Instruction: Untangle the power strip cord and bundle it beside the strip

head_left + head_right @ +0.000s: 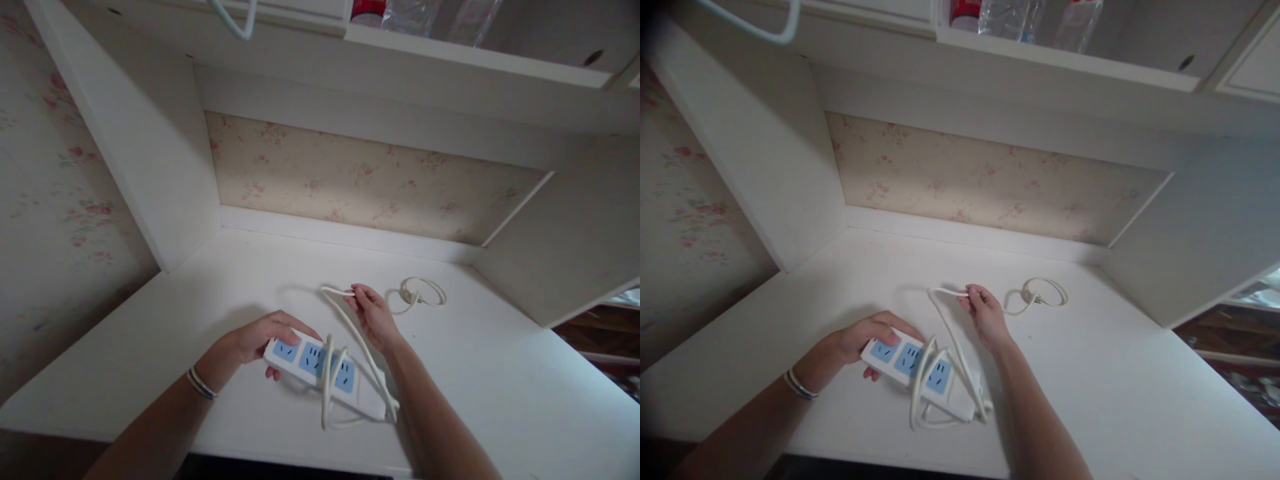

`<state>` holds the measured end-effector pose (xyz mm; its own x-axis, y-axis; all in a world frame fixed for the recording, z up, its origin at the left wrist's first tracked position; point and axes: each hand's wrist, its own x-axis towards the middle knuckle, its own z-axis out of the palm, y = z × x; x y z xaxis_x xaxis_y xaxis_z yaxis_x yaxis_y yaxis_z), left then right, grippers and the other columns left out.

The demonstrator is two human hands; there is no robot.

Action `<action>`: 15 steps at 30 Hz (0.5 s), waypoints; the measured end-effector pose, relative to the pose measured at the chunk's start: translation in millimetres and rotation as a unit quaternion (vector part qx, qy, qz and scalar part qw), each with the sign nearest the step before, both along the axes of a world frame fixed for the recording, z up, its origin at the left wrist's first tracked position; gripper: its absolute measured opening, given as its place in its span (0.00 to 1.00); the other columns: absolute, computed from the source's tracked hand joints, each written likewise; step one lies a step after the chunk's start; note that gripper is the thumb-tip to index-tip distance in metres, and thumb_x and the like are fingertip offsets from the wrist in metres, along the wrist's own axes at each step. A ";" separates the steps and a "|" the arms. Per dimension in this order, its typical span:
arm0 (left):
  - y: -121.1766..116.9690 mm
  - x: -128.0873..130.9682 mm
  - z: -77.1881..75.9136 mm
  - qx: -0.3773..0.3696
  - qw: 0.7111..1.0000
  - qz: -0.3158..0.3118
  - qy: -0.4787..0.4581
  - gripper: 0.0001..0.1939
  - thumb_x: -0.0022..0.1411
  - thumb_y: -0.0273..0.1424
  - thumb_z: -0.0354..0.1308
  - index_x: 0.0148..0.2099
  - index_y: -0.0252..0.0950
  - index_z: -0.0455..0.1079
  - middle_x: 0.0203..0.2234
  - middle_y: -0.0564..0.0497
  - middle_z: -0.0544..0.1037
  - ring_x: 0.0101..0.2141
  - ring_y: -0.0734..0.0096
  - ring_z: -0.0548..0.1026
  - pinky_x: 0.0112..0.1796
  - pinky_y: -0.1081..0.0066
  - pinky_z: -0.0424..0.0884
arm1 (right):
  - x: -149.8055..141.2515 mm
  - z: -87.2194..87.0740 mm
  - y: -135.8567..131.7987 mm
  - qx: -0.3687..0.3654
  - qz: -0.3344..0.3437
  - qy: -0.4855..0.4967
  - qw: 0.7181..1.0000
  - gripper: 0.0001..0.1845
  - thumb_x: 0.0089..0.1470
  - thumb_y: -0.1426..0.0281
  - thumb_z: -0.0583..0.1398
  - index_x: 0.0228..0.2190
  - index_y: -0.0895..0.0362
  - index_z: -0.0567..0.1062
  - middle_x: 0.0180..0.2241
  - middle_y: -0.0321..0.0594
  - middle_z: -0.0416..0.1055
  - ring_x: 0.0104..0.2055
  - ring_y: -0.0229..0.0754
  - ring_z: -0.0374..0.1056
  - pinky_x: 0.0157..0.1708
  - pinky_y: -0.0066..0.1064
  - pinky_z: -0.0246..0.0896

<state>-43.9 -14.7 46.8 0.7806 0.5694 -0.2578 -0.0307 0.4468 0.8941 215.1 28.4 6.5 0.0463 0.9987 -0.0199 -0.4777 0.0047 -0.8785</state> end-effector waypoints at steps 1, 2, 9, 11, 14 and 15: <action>0.1 0.1 0.4 0.015 1.000 -0.005 0.020 0.18 0.52 0.26 0.54 0.45 0.26 0.74 0.24 0.43 0.78 0.14 0.74 0.70 0.12 0.77 0.67 | 3.9 2.6 2.7 0.002 -0.023 0.046 0.999 0.12 0.43 0.69 0.68 0.32 0.56 0.75 0.30 0.36 0.75 0.30 0.33 0.72 0.29 0.20 0.70; 1.1 0.0 0.4 0.029 0.999 0.003 0.035 0.17 0.52 0.26 0.54 0.44 0.26 0.75 0.23 0.44 0.78 0.13 0.75 0.69 0.12 0.78 0.65 | 8.8 5.1 5.1 0.006 -0.050 0.088 0.995 0.11 0.42 0.71 0.68 0.31 0.56 0.75 0.30 0.36 0.75 0.31 0.34 0.72 0.29 0.19 0.71; 23.8 -5.1 -1.5 0.010 0.950 0.310 -0.047 0.18 0.56 0.29 0.56 0.48 0.27 0.71 0.28 0.43 0.79 0.18 0.72 0.72 0.17 0.75 0.70 | 47.0 12.1 14.4 0.001 -0.138 0.214 0.967 0.07 0.46 0.74 0.65 0.30 0.55 0.73 0.26 0.29 0.74 0.29 0.28 0.72 0.30 0.11 0.70; 28.8 -7.8 1.0 -0.013 0.913 0.395 -0.098 0.17 0.55 0.27 0.57 0.48 0.30 0.70 0.31 0.44 0.79 0.21 0.71 0.75 0.20 0.74 0.72 | 47.2 10.2 15.2 0.000 -0.147 0.220 0.964 0.08 0.46 0.73 0.66 0.31 0.56 0.73 0.26 0.31 0.74 0.28 0.28 0.72 0.30 0.11 0.70; 31.5 -14.9 5.9 -0.046 0.878 0.445 -0.172 0.13 0.55 0.26 0.56 0.45 0.32 0.70 0.28 0.47 0.79 0.21 0.71 0.75 0.19 0.76 0.72 | 36.3 4.9 14.9 0.010 -0.138 0.161 0.977 0.11 0.43 0.72 0.68 0.31 0.58 0.74 0.28 0.33 0.75 0.29 0.29 0.72 0.29 0.12 0.70; 31.2 -18.2 7.4 -0.053 0.876 0.438 -0.194 0.12 0.55 0.27 0.56 0.43 0.31 0.71 0.26 0.48 0.78 0.20 0.72 0.75 0.17 0.77 0.70 | 31.2 2.7 14.5 0.012 -0.135 0.130 0.982 0.11 0.42 0.72 0.68 0.31 0.58 0.74 0.29 0.34 0.75 0.30 0.30 0.72 0.30 0.12 0.70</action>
<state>-62.1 16.5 54.1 0.0961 0.9829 -0.1570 -0.6964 0.1791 0.6950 246.3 42.9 9.2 0.3058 0.9512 -0.0423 -0.6646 0.1814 -0.7248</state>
